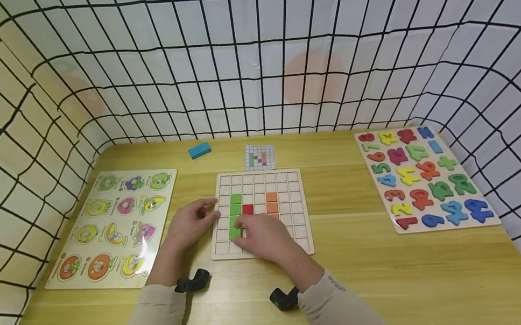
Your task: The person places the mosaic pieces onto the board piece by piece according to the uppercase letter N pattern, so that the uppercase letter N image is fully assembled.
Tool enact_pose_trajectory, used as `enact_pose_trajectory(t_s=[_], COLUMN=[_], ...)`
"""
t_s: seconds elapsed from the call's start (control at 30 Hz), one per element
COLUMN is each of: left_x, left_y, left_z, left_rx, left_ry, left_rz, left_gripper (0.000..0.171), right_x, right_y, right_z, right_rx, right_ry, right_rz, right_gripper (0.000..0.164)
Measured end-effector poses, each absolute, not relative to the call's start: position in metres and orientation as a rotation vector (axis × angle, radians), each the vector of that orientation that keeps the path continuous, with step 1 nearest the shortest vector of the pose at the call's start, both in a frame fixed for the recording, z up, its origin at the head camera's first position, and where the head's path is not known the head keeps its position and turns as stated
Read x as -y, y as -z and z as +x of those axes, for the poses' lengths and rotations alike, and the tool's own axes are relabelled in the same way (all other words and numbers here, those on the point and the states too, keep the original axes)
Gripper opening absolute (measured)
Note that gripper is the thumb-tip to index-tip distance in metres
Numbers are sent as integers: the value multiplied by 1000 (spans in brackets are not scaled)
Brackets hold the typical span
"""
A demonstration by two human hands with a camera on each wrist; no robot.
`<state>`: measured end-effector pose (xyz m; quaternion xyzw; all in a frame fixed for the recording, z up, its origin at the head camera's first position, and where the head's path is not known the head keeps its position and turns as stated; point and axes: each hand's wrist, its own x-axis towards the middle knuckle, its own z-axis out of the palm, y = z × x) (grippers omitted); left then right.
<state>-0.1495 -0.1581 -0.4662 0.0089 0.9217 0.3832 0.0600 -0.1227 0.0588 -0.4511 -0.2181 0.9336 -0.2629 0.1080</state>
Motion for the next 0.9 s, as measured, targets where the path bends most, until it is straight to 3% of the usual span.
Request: enact_pose_trajectory(t_s=[0.6, 0.9], left_x=[159, 157], left_y=[468, 470], left_z=[-150, -150], left_rx=[-2792, -2778], left_ry=[-1161, -1190], left_rz=[21, -16], left_gripper=[40, 39], right_x=[-58, -88], right_y=[447, 434], right_z=[-122, -130], right_rx=[-2746, -2792], right_ry=[802, 856], right_rz=[-607, -487], right_gripper=[26, 26])
